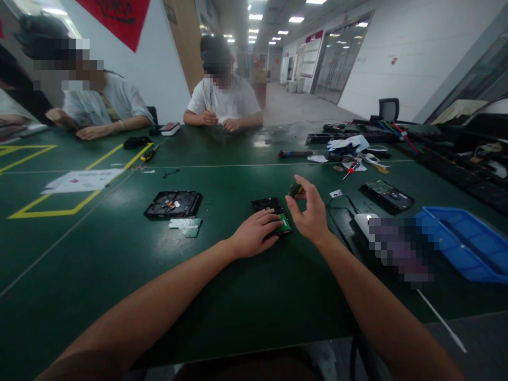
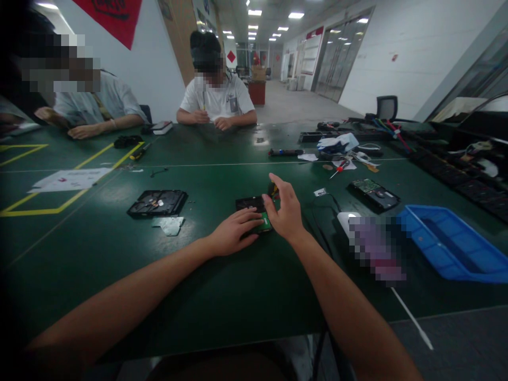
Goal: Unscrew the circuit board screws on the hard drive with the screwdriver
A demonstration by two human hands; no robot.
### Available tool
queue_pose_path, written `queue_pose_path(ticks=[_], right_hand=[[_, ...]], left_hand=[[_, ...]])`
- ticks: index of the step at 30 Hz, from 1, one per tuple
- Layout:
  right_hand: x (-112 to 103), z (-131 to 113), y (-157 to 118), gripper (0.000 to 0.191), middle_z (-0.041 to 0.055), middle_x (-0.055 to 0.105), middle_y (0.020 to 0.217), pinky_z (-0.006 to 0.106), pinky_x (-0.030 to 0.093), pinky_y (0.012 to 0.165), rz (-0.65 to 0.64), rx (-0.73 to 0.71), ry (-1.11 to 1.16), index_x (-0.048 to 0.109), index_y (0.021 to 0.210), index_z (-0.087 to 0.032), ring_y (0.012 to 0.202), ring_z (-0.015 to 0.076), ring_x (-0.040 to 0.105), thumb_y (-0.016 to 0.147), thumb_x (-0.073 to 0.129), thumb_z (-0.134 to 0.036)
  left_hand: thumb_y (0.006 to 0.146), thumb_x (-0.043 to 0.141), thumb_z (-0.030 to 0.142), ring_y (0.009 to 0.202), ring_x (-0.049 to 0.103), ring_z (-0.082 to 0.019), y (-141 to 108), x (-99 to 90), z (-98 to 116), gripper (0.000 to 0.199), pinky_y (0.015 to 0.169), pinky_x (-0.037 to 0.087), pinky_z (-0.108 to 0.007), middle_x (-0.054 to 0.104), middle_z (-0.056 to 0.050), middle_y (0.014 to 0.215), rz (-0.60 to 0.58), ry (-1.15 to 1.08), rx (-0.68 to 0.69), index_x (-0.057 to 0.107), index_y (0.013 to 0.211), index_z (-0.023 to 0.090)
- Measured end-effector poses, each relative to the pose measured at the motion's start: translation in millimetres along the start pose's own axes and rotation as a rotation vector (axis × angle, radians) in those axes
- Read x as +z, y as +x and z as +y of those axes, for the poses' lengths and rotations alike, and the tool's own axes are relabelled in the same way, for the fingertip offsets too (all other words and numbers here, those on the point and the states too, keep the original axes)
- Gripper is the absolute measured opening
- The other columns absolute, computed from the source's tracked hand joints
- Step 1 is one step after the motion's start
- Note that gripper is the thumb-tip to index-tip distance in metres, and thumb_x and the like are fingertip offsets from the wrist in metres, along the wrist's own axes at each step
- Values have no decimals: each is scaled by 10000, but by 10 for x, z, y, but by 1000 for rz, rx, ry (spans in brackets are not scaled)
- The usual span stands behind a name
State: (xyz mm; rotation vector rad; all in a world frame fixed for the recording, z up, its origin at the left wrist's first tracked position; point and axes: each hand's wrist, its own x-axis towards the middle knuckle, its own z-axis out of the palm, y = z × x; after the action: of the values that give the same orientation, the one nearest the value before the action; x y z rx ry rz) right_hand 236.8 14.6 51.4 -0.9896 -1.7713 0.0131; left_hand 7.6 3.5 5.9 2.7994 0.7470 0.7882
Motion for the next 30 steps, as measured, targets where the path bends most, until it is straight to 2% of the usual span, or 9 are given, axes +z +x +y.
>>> queue_pose_path(ticks=[4,9,11,18,25,30], right_hand=[[-21,-17,25,550,95,689,1277,544,636,924,22,-4,-54,502,1573,-352,1057,291,675,1038,625,-323],[-3,2,1,586,116,629,1491,530,630,980,14,24,6,429,1625,-335,1116,279,711,1059,567,-273],[6,1,-7,596,126,620,1502,517,637,972,15,32,17,425,1626,-319,1118,276,716,1052,581,-278],[-12,-10,28,583,93,677,1291,531,656,908,18,-3,-38,482,1586,-367,1091,292,695,1029,637,-297],[-4,-5,10,630,107,626,1481,577,627,1006,-45,-13,-1,354,1672,-378,1164,300,699,1075,513,-256],[-28,-27,28,596,98,654,1309,528,657,900,-12,-11,-43,466,1608,-371,1064,282,676,1036,621,-312]], left_hand=[[1036,631,349,1530,500,-339,3,-7,7,446,1273,432,-601,646,-140,1484,-1,-12,-5,609,1463,220],[1039,630,345,1533,496,-337,7,-13,20,440,1282,426,-588,642,-141,1490,-2,1,-10,612,1456,207],[1033,637,342,1536,494,-336,7,-16,22,443,1284,424,-585,643,-140,1490,-7,3,-8,611,1454,205],[1036,630,343,1533,498,-335,9,-21,24,439,1278,428,-595,648,-138,1483,-7,-11,-13,610,1457,219],[1039,626,350,1539,492,-338,1,-12,19,438,1288,422,-589,638,-132,1497,-5,3,-11,607,1456,215],[1040,628,348,1540,489,-340,0,-12,8,444,1287,422,-593,639,-134,1494,-9,-1,-4,603,1461,209]])
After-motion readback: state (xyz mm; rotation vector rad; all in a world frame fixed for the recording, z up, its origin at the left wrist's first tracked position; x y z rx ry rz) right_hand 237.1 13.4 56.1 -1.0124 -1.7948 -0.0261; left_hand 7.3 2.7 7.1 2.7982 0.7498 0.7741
